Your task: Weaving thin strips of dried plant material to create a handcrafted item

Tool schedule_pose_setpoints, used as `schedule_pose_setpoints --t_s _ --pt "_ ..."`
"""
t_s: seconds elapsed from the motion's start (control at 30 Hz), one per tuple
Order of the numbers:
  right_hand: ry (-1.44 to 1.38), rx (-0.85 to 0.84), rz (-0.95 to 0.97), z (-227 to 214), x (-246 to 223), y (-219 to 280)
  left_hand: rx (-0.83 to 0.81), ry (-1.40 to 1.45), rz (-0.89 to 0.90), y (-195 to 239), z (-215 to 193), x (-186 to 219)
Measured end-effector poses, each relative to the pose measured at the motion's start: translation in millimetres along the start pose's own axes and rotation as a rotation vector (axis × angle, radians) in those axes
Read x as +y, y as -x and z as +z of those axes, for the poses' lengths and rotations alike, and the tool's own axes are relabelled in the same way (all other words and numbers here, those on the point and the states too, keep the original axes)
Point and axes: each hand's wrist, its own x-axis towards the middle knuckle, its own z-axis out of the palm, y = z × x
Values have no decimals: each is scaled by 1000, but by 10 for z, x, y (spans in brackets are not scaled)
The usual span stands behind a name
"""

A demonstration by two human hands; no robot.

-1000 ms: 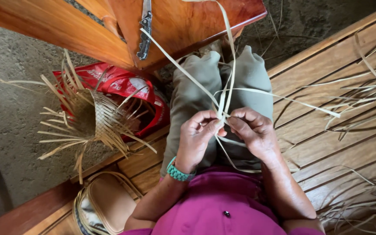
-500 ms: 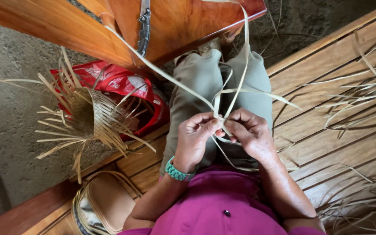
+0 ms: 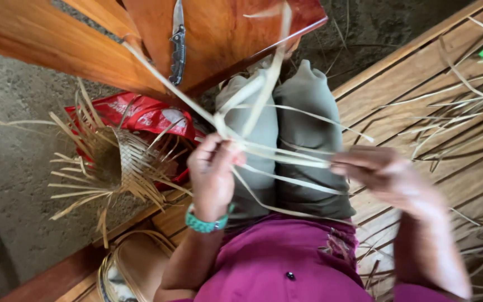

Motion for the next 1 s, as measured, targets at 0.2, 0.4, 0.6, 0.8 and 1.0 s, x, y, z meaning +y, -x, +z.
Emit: schedule_pose_setpoints --t_s 0.2,0.4,0.6,0.8,1.0 --pt "156 273 43 -387 -103 525 5 270 -111 -144 -167 -326" --pt "339 413 73 -442 394 726 20 306 -129 -71 -14 -400" --pt "60 474 228 -330 221 636 21 272 -154 -47 -62 -424" --pt "-239 376 243 23 375 445 -64 196 -124 54 60 -416" --pt "-293 339 259 600 -98 -144 -7 298 -177 199 181 -806"
